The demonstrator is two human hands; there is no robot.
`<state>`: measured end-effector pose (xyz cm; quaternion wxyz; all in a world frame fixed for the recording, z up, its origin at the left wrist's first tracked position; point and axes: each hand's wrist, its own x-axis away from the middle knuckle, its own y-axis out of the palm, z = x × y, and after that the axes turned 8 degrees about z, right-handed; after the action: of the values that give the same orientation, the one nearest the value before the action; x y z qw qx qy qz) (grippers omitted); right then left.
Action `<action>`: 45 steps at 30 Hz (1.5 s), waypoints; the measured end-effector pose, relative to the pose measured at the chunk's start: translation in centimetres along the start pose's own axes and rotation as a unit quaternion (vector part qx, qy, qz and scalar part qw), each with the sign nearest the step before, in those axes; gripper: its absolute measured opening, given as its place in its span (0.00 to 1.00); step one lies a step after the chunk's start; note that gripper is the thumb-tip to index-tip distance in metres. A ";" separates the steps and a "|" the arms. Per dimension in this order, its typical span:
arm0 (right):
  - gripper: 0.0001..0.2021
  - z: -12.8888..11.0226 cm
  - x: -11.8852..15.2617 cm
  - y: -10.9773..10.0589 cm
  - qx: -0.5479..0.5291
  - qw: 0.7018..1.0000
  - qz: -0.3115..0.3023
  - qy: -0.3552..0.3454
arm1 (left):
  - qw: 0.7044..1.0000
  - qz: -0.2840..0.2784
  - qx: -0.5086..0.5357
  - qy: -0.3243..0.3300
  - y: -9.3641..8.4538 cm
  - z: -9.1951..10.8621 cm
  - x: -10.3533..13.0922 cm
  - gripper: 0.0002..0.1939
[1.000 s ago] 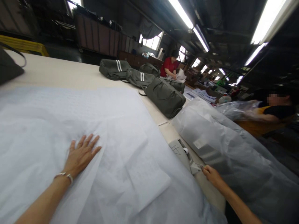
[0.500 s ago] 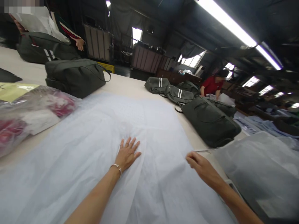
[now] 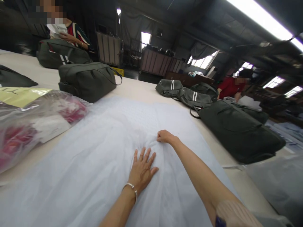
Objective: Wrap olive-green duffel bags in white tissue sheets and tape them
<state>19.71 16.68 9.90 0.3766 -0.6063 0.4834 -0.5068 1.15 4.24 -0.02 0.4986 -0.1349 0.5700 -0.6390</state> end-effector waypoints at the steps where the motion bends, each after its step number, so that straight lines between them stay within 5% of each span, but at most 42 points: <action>1: 0.04 0.1 -0.2 0.1 0.008 1.000 -0.004 0.009 | 1.000 0.001 0.003 -0.001 0.0 0.0 0.0 0.30; 9: 0.30 3.1 -0.6 0.7 0.033 0.995 0.080 0.057 | 1.000 -0.005 0.002 -0.005 0.3 0.0 0.1 0.30; 17: 0.32 6.2 1.0 2.5 -0.005 0.973 0.218 0.071 | 1.000 -0.009 0.004 -0.004 0.2 0.0 0.1 0.30; 22: 0.37 7.3 1.2 6.0 0.046 0.977 0.200 0.051 | 1.000 -0.003 -0.027 0.000 0.0 0.1 0.1 0.29; 26: 0.37 7.5 1.7 5.8 -0.051 0.960 0.255 0.103 | 0.999 0.000 -0.037 0.006 0.1 0.1 0.1 0.29; 30: 0.33 6.1 7.4 5.8 -0.069 0.947 0.314 -0.003 | 1.000 -0.006 -0.028 0.002 -0.2 0.2 -0.2 0.29; 35: 0.30 3.9 18.7 10.6 0.044 0.960 0.236 -0.143 | 0.999 -0.024 -0.021 -0.002 -0.8 0.5 -0.4 0.29; 38: 0.30 3.5 21.5 12.9 0.079 0.962 0.217 -0.142 | 0.999 -0.037 -0.033 0.004 -0.9 0.8 -1.0 0.29; 41: 0.30 3.6 20.1 13.1 0.080 0.964 0.228 -0.109 | 0.998 -0.037 -0.053 0.019 -0.8 1.0 -3.1 0.30; 45: 0.31 4.0 14.9 11.3 0.069 0.969 0.232 -0.047 | 0.997 -0.035 -0.067 0.021 -0.9 1.2 -8.1 0.29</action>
<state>21.63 -0.69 2.11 0.5470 -0.4731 0.5564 -0.4092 5.34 9.83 4.37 0.4532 -0.1742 0.6168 -0.6195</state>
